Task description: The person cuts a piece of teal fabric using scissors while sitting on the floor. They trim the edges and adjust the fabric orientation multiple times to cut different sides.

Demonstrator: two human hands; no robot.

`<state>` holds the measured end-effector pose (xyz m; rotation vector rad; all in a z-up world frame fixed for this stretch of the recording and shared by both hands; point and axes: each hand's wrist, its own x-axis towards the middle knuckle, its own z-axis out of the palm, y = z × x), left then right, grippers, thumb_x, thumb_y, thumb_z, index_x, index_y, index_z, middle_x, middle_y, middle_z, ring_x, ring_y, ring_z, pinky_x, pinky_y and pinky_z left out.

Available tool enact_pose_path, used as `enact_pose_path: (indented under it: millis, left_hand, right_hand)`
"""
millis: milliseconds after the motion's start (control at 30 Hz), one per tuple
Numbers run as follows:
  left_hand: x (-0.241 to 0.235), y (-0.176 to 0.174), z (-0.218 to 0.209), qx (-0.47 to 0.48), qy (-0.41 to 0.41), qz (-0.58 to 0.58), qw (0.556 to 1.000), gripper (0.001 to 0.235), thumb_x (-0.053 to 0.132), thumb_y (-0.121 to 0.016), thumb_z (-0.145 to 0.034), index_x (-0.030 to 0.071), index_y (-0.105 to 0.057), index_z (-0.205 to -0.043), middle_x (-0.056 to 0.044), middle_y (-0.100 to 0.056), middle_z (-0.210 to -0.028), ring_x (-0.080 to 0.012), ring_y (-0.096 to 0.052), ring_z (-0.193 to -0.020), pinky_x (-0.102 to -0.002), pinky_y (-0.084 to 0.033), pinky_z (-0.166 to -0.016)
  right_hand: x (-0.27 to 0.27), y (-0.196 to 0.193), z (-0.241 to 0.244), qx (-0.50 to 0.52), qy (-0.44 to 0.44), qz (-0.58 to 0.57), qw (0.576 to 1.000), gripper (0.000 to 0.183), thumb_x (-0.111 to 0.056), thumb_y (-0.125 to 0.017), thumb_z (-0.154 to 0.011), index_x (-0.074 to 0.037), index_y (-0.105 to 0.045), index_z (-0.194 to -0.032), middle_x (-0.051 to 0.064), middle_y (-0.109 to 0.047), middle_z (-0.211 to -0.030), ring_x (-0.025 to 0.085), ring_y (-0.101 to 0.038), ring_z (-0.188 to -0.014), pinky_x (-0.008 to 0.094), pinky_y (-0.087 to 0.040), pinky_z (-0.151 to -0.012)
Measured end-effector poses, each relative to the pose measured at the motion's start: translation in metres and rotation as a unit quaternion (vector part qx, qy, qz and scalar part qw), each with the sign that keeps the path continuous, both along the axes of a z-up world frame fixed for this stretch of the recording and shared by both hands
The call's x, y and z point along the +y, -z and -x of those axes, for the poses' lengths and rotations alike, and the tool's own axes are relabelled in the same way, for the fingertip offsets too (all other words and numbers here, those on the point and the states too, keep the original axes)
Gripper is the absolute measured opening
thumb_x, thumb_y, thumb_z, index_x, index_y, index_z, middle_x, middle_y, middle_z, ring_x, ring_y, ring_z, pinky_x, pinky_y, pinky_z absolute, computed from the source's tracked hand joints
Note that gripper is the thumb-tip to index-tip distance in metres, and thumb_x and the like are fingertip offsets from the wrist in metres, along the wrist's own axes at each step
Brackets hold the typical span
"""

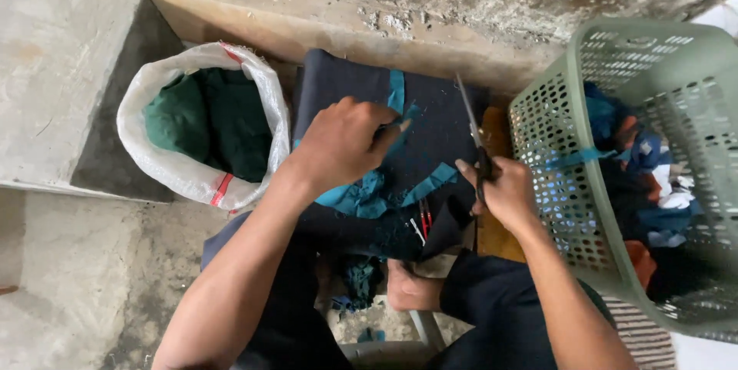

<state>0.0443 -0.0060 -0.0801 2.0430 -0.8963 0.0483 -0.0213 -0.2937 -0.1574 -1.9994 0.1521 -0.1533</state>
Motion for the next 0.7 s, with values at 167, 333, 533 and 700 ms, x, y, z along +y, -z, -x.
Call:
enact_pose_path:
  millis: [167,333,533,700]
  left_hand:
    - [-0.003,0.006,-0.002,-0.027,-0.056,-0.075,0.995,0.014,0.008,-0.070,-0.095,-0.003,-0.077,-0.101,-0.018,-0.072,-0.070,-0.0310,-0.070,-0.054,-0.040,-0.056,-0.047]
    - [0.002,0.010,-0.006,-0.033,-0.084,-0.074,0.993,0.017,0.006,-0.076,-0.092,-0.002,-0.078,-0.107,-0.019,-0.077,-0.086,-0.0366,-0.075,-0.071,-0.049,-0.063,-0.058]
    - [0.002,0.009,-0.005,-0.045,-0.100,-0.026,0.994,0.019,0.005,-0.078,-0.091,-0.006,-0.077,-0.107,-0.022,-0.076,-0.086,-0.0373,-0.075,-0.069,-0.044,-0.063,-0.053]
    - [0.000,0.006,-0.004,-0.045,-0.098,0.019,0.994,0.016,0.005,-0.076,-0.094,-0.004,-0.077,-0.108,-0.022,-0.076,-0.088,-0.0369,-0.076,-0.071,-0.043,-0.063,-0.053]
  right_hand:
    - [-0.037,0.105,-0.052,0.122,0.081,0.254,0.956,0.032,-0.014,-0.080,-0.089,0.016,-0.070,-0.083,0.021,-0.056,-0.049,0.029,-0.060,-0.041,0.037,-0.043,-0.041]
    - [-0.038,0.141,-0.071,0.127,0.117,0.260,0.950,0.023,0.007,-0.077,-0.077,0.015,-0.066,-0.095,0.023,-0.063,-0.071,0.035,-0.069,-0.068,0.040,-0.058,-0.052]
    - [-0.054,0.197,-0.070,0.175,-0.021,0.371,0.912,0.059,-0.028,-0.088,-0.077,0.006,-0.068,-0.121,0.022,-0.073,-0.106,0.041,-0.070,-0.109,0.052,-0.059,-0.089]
    - [0.009,0.127,-0.033,0.201,-0.115,0.450,0.862,0.034,-0.036,-0.071,-0.090,-0.002,-0.076,-0.089,0.021,-0.074,-0.095,0.043,-0.071,-0.102,0.052,-0.060,-0.086]
